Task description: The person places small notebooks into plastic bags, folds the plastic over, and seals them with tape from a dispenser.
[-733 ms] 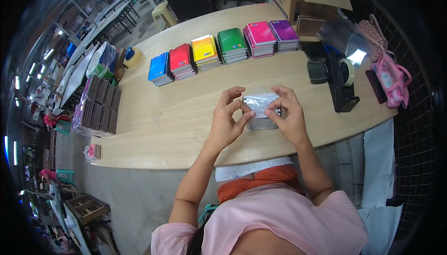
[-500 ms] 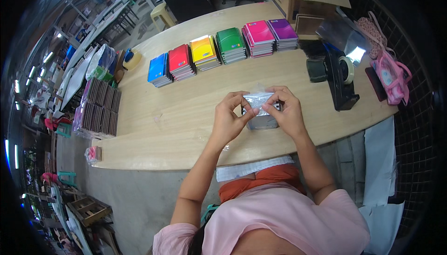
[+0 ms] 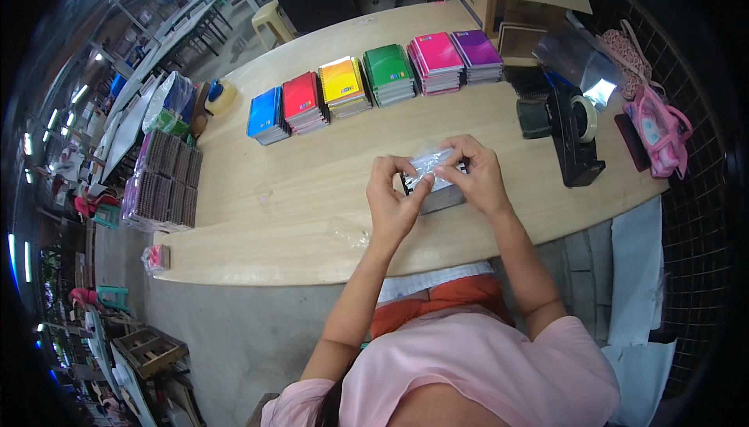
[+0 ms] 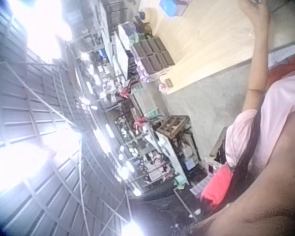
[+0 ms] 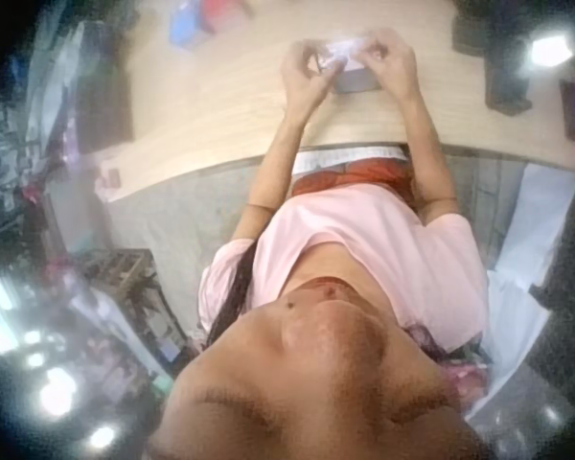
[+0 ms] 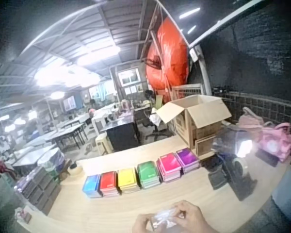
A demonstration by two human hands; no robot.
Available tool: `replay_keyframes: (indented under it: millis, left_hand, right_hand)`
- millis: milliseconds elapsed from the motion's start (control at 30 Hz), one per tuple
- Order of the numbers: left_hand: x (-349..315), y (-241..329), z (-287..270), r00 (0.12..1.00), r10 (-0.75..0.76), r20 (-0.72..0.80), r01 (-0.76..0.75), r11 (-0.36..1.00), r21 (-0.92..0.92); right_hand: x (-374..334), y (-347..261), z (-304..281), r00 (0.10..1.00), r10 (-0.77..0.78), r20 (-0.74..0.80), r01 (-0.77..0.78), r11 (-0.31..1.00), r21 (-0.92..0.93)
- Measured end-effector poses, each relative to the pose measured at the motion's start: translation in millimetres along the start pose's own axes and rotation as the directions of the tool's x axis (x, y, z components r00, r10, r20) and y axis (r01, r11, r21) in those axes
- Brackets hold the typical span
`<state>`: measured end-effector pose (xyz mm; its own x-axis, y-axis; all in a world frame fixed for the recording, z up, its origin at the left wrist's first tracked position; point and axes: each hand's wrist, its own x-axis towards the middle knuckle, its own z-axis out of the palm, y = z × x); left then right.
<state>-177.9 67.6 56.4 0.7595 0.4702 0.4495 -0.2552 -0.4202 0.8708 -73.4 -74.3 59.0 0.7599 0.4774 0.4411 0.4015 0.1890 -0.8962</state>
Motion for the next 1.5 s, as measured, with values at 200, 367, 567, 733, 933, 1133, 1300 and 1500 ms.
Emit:
replay_keyframes:
  millis: [200, 367, 567, 733, 933, 1133, 1300, 1500]
  left_hand:
    - [11, 11, 8, 0.928, -0.369, 0.046, 0.358, 0.854, -0.377]
    - [1, 8, 12, 0.946, -0.313, 0.088, 0.322, 0.859, -0.399]
    - [-4, 6, 17, 0.944, -0.329, 0.039, 0.317, 0.861, -0.399]
    - [-5, 7, 19, 0.947, -0.319, 0.025, 0.3, 0.857, -0.42]
    - [-16, 7, 28, 0.976, -0.202, -0.083, 0.171, 0.944, -0.281]
    - [-18, 7, 30, 0.985, -0.138, -0.104, 0.094, 0.935, -0.342]
    - [-16, 20, 32, 0.978, -0.196, -0.079, 0.16, 0.932, -0.324]
    - [-18, 19, 31, 0.978, -0.202, -0.051, 0.177, 0.936, -0.305]
  right_hand:
    - [19, -3, 1, 0.95, 0.303, 0.075, -0.312, 0.903, 0.296]
    - [36, -7, 0, 0.888, 0.422, 0.182, -0.455, 0.862, 0.223]
    - [35, -9, -6, 0.923, 0.31, 0.227, -0.344, 0.93, 0.13]
    - [24, -32, -11, 0.954, -0.224, 0.198, 0.264, 0.942, -0.207]
    - [-2, -37, -8, 0.995, -0.011, 0.094, 0.008, 1.0, 0.029]
    - [-13, -39, -25, 0.957, -0.154, 0.246, 0.226, 0.929, -0.294]
    - [-22, -26, -33, 0.929, -0.272, 0.252, 0.342, 0.89, -0.3]
    - [-35, -44, -61, 0.94, -0.304, 0.155, 0.341, 0.854, -0.392]
